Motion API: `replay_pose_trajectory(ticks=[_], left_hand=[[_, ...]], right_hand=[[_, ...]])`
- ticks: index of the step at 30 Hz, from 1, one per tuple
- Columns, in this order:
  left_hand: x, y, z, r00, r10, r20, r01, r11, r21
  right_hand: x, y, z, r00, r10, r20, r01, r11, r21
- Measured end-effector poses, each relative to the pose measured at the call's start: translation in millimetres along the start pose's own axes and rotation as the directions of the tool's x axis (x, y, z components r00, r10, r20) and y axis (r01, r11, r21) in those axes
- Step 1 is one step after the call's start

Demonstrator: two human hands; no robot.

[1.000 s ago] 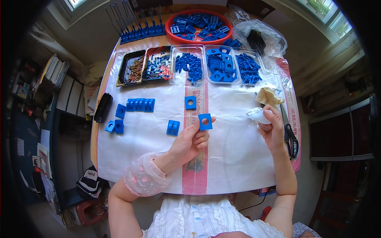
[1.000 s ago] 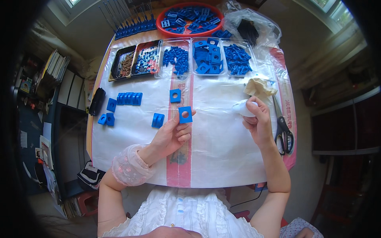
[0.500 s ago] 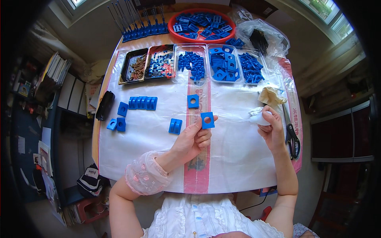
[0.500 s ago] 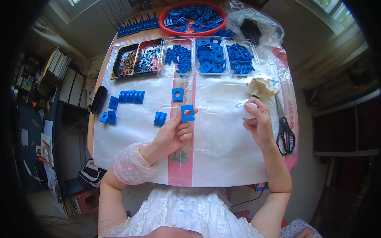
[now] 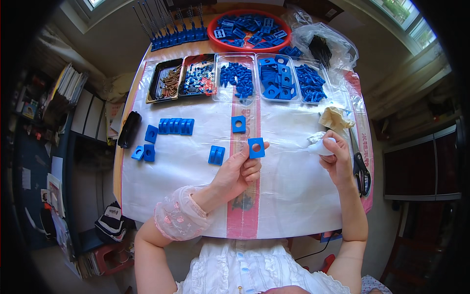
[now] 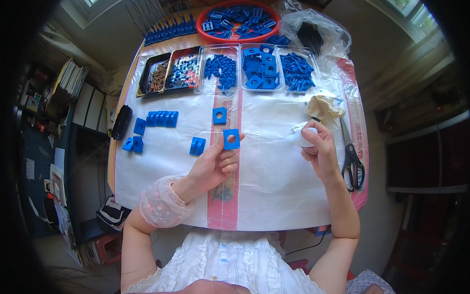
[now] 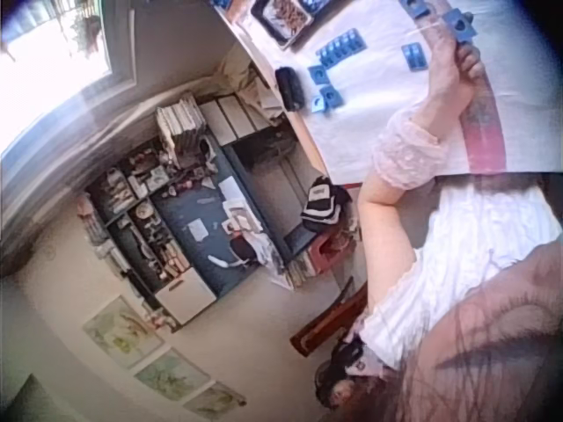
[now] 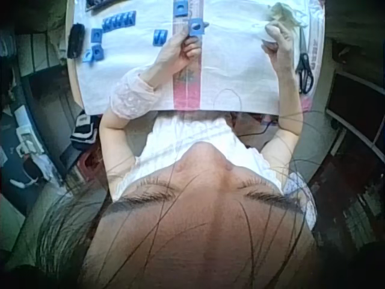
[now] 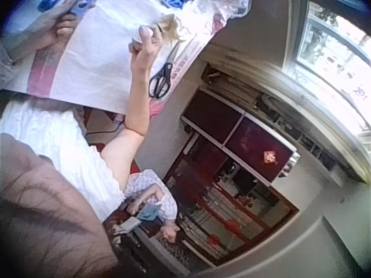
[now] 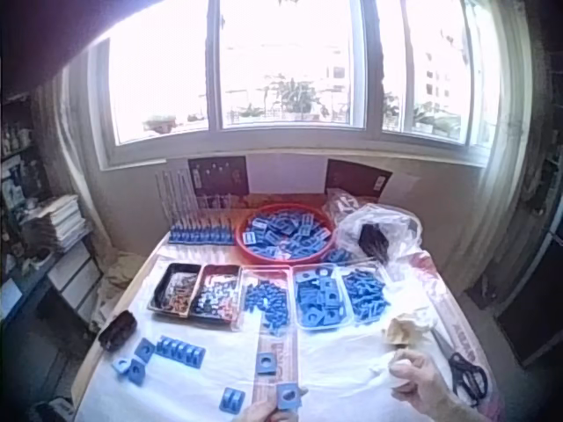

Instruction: Gluing small white circular inserts into blue plastic rectangular housings at a workstation.

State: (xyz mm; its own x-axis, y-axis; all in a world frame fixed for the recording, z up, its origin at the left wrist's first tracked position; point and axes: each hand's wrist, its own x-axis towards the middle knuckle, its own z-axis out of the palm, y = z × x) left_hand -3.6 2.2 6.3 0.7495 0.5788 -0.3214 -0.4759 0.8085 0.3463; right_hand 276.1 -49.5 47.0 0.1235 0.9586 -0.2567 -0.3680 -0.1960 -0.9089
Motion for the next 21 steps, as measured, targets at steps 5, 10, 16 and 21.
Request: replay_pose_trajectory(ticks=[5, 10, 16, 21], left_hand=[[0.7, -0.2, -1.3, 1.0, -0.003, -0.001, 0.003, 1.0, 0.0], [0.9, -0.4, -1.3, 1.0, -0.002, 0.004, 0.002, 1.0, 0.005], [0.6, 0.0, -0.5, 1.0, -0.002, 0.0, 0.002, 1.0, 0.006], [1.0, -0.4, -0.7, 1.0, -0.002, -0.001, 0.002, 1.0, 0.006]], right_hand=[[-0.2, -0.7, 0.2, 1.0, -0.002, -0.008, 0.002, 1.0, -0.004], [0.1, -1.0, 0.4, 1.0, 0.0, -0.007, 0.0, 1.0, 0.0], [0.4, 0.2, -0.9, 1.0, 0.007, -0.005, -0.007, 1.0, 0.008], [0.4, -0.2, 0.8, 1.0, 0.003, -0.018, -0.003, 1.0, 0.002]])
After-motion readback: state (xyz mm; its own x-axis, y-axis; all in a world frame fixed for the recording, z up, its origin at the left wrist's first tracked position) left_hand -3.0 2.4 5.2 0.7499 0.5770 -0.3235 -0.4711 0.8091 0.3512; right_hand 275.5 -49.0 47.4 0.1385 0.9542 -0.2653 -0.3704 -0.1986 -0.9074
